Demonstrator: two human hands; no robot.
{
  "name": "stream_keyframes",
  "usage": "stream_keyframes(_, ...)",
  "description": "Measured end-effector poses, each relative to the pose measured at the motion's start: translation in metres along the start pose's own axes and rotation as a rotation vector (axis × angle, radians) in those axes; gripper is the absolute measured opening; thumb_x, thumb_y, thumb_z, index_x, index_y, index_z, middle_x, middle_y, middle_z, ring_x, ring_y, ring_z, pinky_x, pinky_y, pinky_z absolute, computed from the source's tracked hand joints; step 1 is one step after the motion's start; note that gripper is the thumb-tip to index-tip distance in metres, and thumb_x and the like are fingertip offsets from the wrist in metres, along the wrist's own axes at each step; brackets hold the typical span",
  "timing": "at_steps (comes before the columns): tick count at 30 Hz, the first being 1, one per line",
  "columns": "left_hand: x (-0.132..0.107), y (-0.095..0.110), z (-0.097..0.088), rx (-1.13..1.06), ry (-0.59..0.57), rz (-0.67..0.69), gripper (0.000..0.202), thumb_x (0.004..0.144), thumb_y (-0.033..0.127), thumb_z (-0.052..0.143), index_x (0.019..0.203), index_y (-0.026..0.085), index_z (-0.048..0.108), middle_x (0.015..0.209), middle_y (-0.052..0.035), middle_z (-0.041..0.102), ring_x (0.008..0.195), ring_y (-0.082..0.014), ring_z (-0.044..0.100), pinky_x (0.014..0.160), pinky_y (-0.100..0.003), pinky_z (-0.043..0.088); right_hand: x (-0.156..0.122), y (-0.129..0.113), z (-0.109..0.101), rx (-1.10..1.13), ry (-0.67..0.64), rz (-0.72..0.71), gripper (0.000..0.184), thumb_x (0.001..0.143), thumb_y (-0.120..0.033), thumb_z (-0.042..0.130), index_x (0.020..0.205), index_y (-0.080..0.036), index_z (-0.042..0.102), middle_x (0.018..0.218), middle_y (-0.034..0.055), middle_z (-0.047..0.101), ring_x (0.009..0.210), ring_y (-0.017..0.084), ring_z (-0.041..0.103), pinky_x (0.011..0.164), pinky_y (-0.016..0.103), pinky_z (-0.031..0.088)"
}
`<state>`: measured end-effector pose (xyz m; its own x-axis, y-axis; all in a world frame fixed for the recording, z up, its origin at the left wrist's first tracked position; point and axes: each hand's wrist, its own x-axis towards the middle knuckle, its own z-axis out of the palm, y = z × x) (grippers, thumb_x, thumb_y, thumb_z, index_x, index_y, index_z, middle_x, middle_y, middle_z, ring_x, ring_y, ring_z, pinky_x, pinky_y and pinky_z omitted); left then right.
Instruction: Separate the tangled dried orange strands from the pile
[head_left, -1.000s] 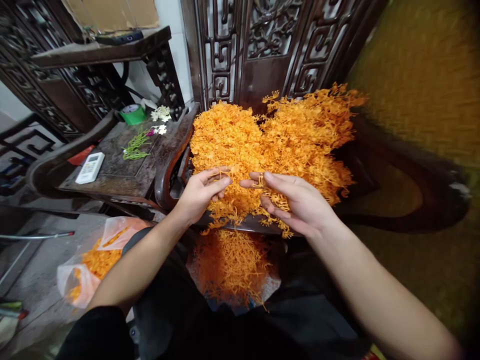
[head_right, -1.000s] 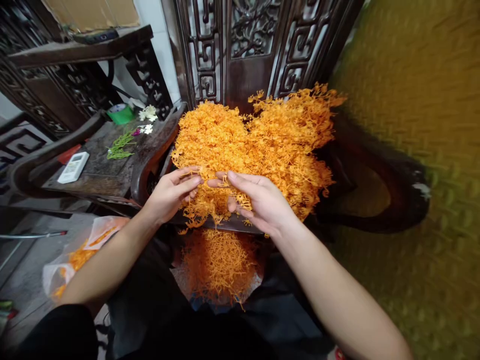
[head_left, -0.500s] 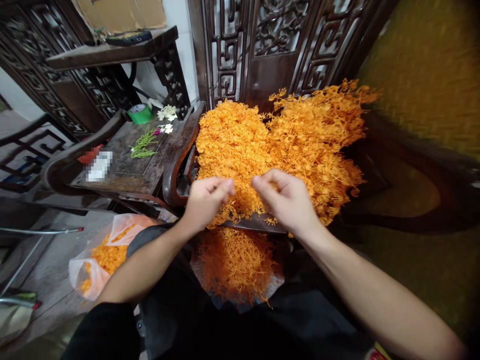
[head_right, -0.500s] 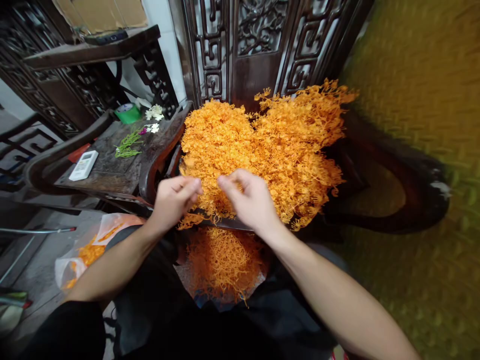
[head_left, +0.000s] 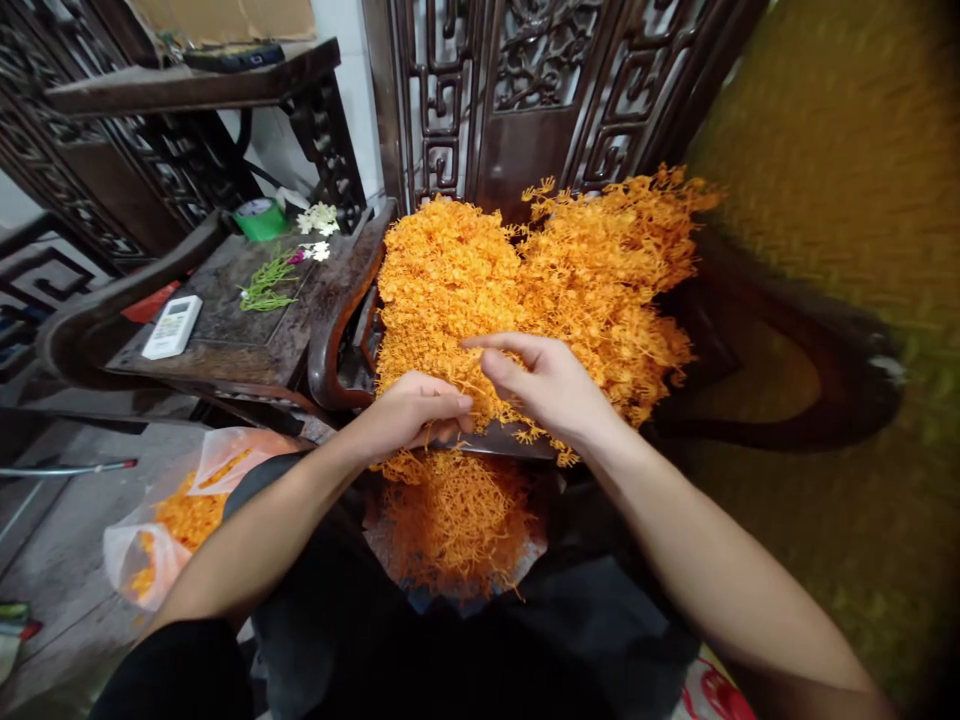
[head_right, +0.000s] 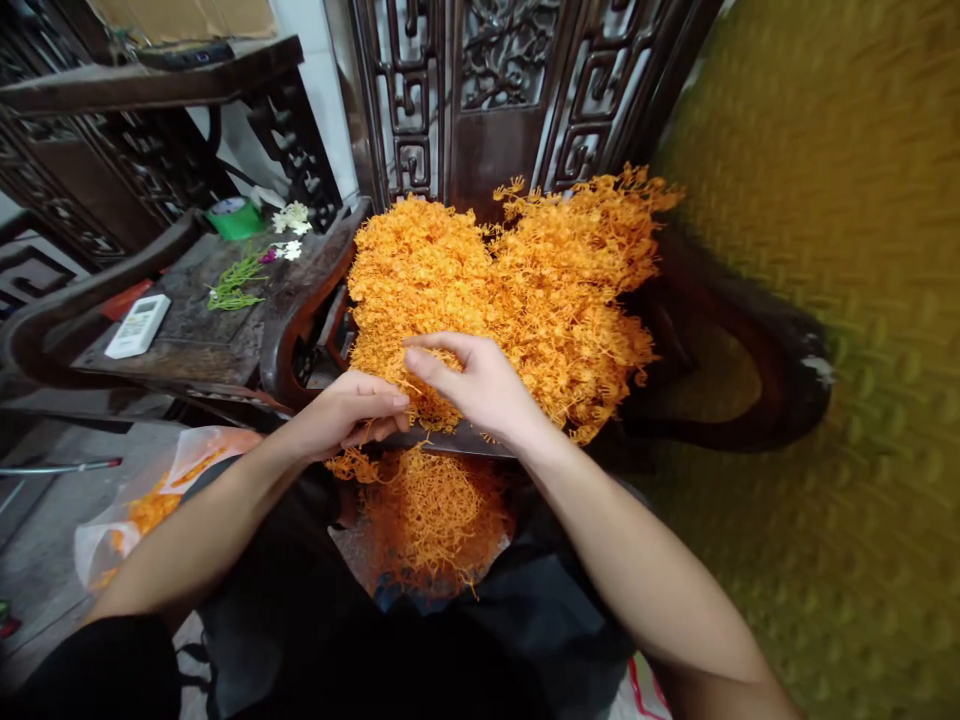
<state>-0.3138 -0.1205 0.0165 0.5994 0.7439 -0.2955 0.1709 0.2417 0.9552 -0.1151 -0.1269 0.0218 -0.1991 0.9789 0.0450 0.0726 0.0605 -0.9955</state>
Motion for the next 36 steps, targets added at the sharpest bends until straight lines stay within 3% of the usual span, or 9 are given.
stream_keyframes(4, 0.004, -0.004, 0.000, 0.075, 0.002, 0.029, 0.038, 0.083, 0.041, 0.070, 0.052, 0.020, 0.067, 0.040, 0.0013, 0.045, 0.037, -0.0077, 0.034, 0.039, -0.024, 0.017, 0.016, -0.003, -0.015, 0.176, 0.252, -0.076, 0.045, 0.081, -0.061, 0.077, 0.072, -0.023, 0.054, 0.058, -0.0057, 0.047, 0.050, 0.009, 0.035, 0.045, 0.024, 0.028)
stream_keyframes(7, 0.005, -0.008, -0.004, 0.137, -0.021, 0.000, 0.037, 0.084, 0.039, 0.068, 0.052, 0.021, 0.068, 0.040, 0.0005, 0.046, 0.037, -0.0090, 0.036, 0.041, -0.026, 0.021, 0.027, -0.003, -0.035, 0.238, 0.321, -0.095, 0.041, 0.083, -0.058, 0.074, 0.078, -0.024, 0.053, 0.077, -0.0015, 0.064, 0.051, 0.008, 0.044, 0.043, 0.024, 0.024)
stream_keyframes(13, 0.008, -0.013, -0.006, 0.364, 0.125, 0.049, 0.036, 0.087, 0.035, 0.061, 0.055, 0.020, 0.067, 0.046, 0.0007, 0.053, 0.044, -0.0109, 0.045, 0.046, -0.026, 0.030, 0.013, -0.001, -0.025, -0.144, -0.040, -0.010, 0.035, 0.089, -0.048, 0.071, 0.110, -0.020, 0.075, 0.086, 0.0045, 0.073, 0.060, 0.013, 0.059, 0.054, 0.029, 0.040)
stream_keyframes(18, 0.011, -0.017, 0.001, 0.646, 0.227, 0.232, 0.043, 0.089, 0.029, 0.057, 0.048, 0.018, 0.055, 0.046, 0.0036, 0.042, 0.046, -0.0089, 0.035, 0.051, -0.028, 0.024, 0.005, 0.005, 0.002, -0.483, -0.183, -0.188, 0.020, 0.091, -0.038, 0.071, 0.088, -0.019, 0.078, 0.090, 0.0071, 0.075, 0.087, 0.022, 0.067, 0.081, 0.036, 0.048)
stream_keyframes(21, 0.016, -0.016, -0.005, 0.661, 0.228, 0.177, 0.042, 0.089, 0.031, 0.059, 0.049, 0.017, 0.056, 0.046, 0.0034, 0.043, 0.047, -0.0088, 0.036, 0.051, -0.028, 0.025, 0.009, 0.001, 0.003, -0.369, 0.070, -0.305, 0.021, 0.094, -0.030, 0.067, 0.076, -0.020, 0.070, 0.078, 0.0035, 0.069, 0.076, 0.018, 0.063, 0.073, 0.033, 0.047)
stream_keyframes(25, 0.025, -0.015, -0.024, 0.419, 0.308, 0.000, 0.035, 0.087, 0.033, 0.063, 0.057, 0.016, 0.065, 0.046, 0.0025, 0.050, 0.040, -0.0078, 0.039, 0.045, -0.026, 0.025, 0.012, -0.015, -0.020, 0.221, 0.558, -0.538, 0.021, 0.092, -0.034, 0.071, 0.078, -0.023, 0.061, 0.076, -0.0018, 0.064, 0.047, 0.009, 0.047, 0.041, 0.026, 0.027)
stream_keyframes(27, 0.027, -0.012, -0.033, 0.186, 0.411, 0.075, 0.033, 0.090, 0.037, 0.062, 0.065, 0.016, 0.068, 0.051, 0.0026, 0.053, 0.038, -0.0059, 0.039, 0.042, -0.025, 0.023, 0.009, -0.017, -0.026, 0.292, 0.466, -0.457, 0.017, 0.091, -0.035, 0.072, 0.083, -0.022, 0.064, 0.087, 0.0008, 0.070, 0.046, 0.008, 0.049, 0.037, 0.026, 0.023)
stream_keyframes(32, 0.024, 0.002, -0.045, -0.198, 0.544, 0.386, 0.033, 0.091, 0.048, 0.067, 0.081, 0.017, 0.069, 0.064, 0.0033, 0.055, 0.044, -0.0047, 0.048, 0.041, -0.021, 0.030, -0.008, 0.003, -0.004, 0.155, -0.144, 0.051, 0.033, 0.090, -0.039, 0.070, 0.118, -0.021, 0.073, 0.072, -0.0025, 0.066, 0.045, 0.007, 0.043, 0.043, 0.023, 0.029)
stream_keyframes(36, 0.019, 0.010, -0.043, -0.273, 0.557, 0.452, 0.032, 0.090, 0.049, 0.070, 0.083, 0.017, 0.068, 0.064, 0.0034, 0.054, 0.047, -0.0051, 0.050, 0.044, -0.020, 0.035, -0.014, 0.015, 0.008, -0.026, -0.380, 0.183, 0.038, 0.088, -0.056, 0.071, 0.097, -0.020, 0.079, 0.050, -0.0056, 0.049, 0.044, 0.009, 0.037, 0.044, 0.025, 0.023)
